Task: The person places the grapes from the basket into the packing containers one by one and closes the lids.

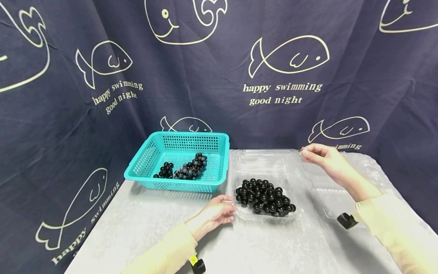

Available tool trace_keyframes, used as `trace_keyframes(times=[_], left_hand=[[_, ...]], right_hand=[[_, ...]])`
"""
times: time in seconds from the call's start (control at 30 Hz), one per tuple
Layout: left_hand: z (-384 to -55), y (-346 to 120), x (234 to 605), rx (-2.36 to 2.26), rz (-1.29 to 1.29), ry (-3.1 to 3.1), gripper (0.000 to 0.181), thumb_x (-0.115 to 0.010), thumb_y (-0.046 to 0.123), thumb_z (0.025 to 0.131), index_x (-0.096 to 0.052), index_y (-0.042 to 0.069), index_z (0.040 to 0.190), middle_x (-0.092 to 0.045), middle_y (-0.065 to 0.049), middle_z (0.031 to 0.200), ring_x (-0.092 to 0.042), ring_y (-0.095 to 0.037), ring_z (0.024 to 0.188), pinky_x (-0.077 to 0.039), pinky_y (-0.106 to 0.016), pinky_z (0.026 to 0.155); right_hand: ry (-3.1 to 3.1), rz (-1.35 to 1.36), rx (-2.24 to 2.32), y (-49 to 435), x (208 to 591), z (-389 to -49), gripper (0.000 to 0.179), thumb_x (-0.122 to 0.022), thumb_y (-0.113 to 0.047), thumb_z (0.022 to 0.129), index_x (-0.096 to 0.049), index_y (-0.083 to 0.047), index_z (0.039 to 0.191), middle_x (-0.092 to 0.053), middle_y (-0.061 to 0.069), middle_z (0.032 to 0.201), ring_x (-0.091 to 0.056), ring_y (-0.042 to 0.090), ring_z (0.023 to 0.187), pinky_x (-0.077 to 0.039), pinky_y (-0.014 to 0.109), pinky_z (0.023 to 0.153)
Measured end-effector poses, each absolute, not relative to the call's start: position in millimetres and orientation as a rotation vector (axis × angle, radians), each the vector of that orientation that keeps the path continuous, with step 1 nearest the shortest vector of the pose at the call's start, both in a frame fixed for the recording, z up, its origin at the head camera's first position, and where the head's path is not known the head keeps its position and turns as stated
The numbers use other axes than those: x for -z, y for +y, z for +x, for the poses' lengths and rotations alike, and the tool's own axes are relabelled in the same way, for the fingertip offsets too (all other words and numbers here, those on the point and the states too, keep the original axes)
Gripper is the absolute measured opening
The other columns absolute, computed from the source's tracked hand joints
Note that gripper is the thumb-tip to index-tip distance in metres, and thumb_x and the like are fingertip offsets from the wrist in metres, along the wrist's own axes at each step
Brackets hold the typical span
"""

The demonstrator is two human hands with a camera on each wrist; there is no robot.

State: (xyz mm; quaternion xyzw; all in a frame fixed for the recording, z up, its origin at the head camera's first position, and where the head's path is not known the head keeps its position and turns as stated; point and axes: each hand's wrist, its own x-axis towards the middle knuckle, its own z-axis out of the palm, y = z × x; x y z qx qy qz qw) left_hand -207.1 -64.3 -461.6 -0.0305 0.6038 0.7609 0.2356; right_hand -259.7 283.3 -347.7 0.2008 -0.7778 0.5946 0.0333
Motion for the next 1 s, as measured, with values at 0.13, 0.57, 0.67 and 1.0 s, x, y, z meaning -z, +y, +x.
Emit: trace_keyframes(times=[0.13,0.57,0.67,1.0], left_hand=[[-207,-64,461,-2.091,-0.09,1.654,0.045,-0.055,-0.007,0.081,-0.038,-0.007,0.123,-0.052,-0.005,0.08,-0.051,-0.013,0.067,-0.05,-0.024,0.06],[-207,-64,461,-2.081,-0.098,1.65,0.045,-0.055,-0.007,0.083,-0.04,-0.011,0.126,-0.05,-0.006,0.083,-0.049,-0.012,0.067,-0.051,-0.022,0.061],[-207,-64,461,-2.077,-0.1,1.652,0.044,-0.055,-0.007,0.083,-0.04,-0.011,0.125,-0.05,-0.006,0.083,-0.049,-0.012,0.068,-0.051,-0.022,0.061],[-207,-65,463,-2.077,-0.102,1.657,0.04,-0.052,-0.006,0.084,-0.041,-0.01,0.122,-0.05,-0.005,0.082,-0.049,-0.012,0.067,-0.051,-0.023,0.061]], right_hand=[[-2.407,0.645,-1.772,283,349,-254,0.011,-0.055,-0.003,0.093,-0.065,-0.006,0.095,-0.066,-0.01,0.088,-0.063,0.001,0.082,-0.05,0.013,0.079],[-2.591,0.57,-1.4,285,352,-241,0.019,-0.058,-0.014,0.093,-0.061,0.003,0.1,-0.065,-0.01,0.089,-0.061,-0.003,0.085,-0.046,0.01,0.077],[-2.592,0.585,-1.341,285,353,-237,0.015,-0.059,-0.012,0.092,-0.062,0.001,0.098,-0.064,-0.011,0.089,-0.059,-0.003,0.085,-0.044,0.01,0.076],[-2.605,0.603,-1.256,285,357,-229,0.01,-0.059,-0.012,0.092,-0.064,-0.005,0.098,-0.062,-0.011,0.092,-0.057,-0.003,0.086,-0.043,0.009,0.076]])
